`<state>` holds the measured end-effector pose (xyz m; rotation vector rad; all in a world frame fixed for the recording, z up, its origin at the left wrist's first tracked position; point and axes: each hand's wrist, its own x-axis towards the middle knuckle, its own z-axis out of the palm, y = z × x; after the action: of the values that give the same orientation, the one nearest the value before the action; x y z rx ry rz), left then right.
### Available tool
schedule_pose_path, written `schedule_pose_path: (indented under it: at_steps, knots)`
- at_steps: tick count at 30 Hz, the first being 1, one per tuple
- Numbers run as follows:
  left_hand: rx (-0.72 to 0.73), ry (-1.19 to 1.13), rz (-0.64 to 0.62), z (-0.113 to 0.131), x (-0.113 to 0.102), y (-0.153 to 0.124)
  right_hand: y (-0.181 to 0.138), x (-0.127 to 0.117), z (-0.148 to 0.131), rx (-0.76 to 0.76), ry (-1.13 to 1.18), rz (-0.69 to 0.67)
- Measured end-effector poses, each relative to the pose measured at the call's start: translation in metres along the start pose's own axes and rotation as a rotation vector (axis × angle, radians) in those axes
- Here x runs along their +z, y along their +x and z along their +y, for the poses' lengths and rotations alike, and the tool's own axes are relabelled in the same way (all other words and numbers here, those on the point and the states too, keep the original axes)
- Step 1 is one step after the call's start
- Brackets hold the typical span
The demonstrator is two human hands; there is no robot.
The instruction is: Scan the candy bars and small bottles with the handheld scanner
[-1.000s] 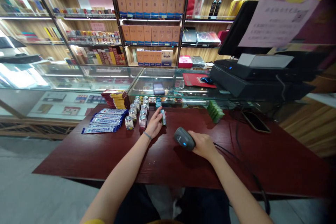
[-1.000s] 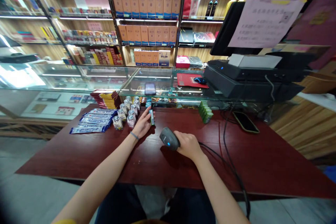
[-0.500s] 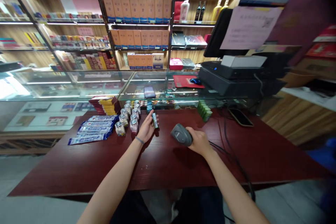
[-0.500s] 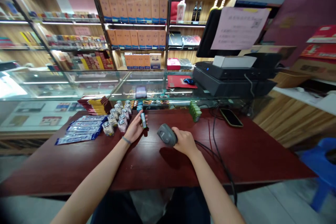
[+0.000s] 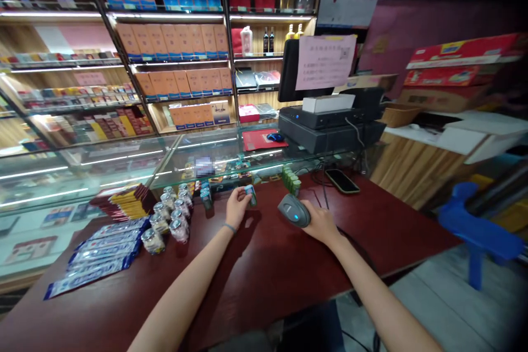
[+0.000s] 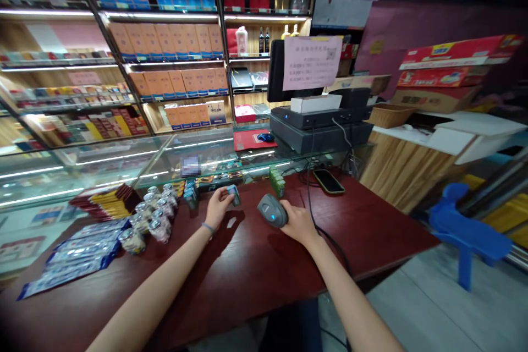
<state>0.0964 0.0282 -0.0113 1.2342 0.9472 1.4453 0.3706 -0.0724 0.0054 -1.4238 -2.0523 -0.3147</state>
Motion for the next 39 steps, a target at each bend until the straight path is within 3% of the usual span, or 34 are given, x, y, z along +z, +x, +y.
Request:
schedule_pose_path:
  at_steps: [7,13,22,39]
  knots:
    - [0.053,0.022,0.054,-0.034,0.075,0.051,-0.013,-0.013,0.026,-0.003,-0.022,0.021]
    - [0.095,0.154,0.045,-0.066,0.106,0.080,-0.016,-0.007,0.030,0.011,-0.035,0.113]
    - [0.150,0.243,0.128,-0.077,0.129,0.100,-0.014,-0.010,0.027,0.044,0.034,0.154]
    - [0.175,0.405,0.219,-0.071,0.136,0.095,-0.016,-0.008,0.028,0.017,0.059,0.202]
